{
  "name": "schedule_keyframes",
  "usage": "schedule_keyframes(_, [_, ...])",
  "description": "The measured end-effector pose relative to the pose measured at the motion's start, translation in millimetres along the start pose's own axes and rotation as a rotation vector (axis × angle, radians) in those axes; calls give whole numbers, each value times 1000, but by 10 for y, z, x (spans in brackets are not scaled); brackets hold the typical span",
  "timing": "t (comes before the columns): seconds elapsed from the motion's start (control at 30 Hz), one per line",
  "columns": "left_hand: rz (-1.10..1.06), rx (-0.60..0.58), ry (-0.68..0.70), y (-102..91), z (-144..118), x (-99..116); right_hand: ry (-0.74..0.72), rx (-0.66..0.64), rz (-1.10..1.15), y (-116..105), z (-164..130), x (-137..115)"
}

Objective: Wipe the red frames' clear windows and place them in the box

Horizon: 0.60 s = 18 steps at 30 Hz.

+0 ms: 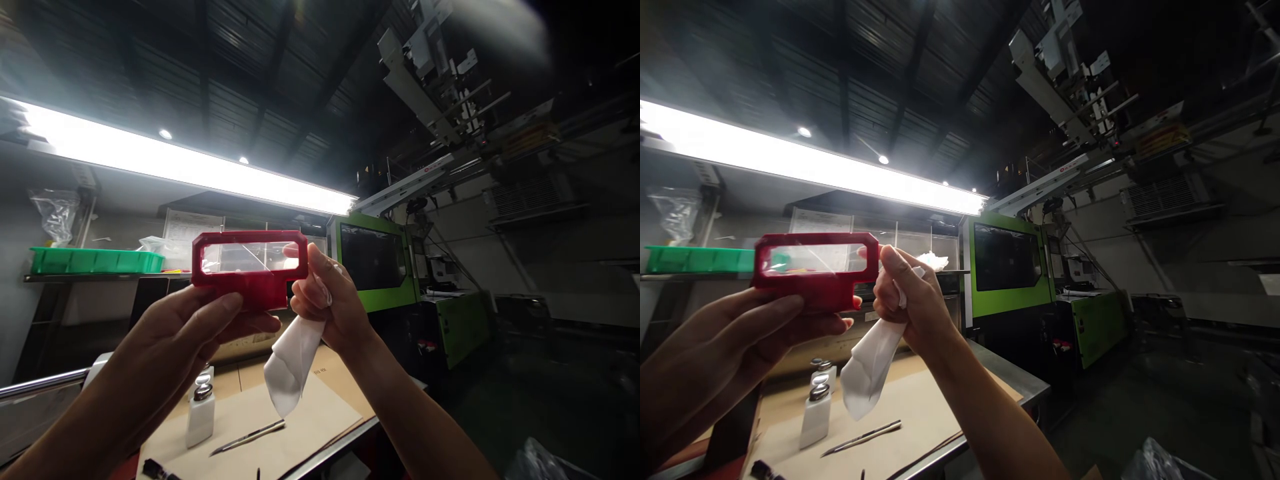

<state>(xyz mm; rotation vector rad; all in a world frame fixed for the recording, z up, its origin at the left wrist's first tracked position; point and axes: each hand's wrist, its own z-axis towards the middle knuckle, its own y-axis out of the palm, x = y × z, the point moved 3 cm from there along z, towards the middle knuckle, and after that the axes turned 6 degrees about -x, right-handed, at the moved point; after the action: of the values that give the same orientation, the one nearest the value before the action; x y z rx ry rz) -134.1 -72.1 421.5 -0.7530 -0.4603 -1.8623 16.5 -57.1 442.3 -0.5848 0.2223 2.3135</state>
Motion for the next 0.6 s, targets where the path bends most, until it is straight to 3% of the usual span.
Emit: schedule_keyframes(0.6, [-68, -14, -41, -16, 6, -57, 49, -88, 118, 31, 2, 63])
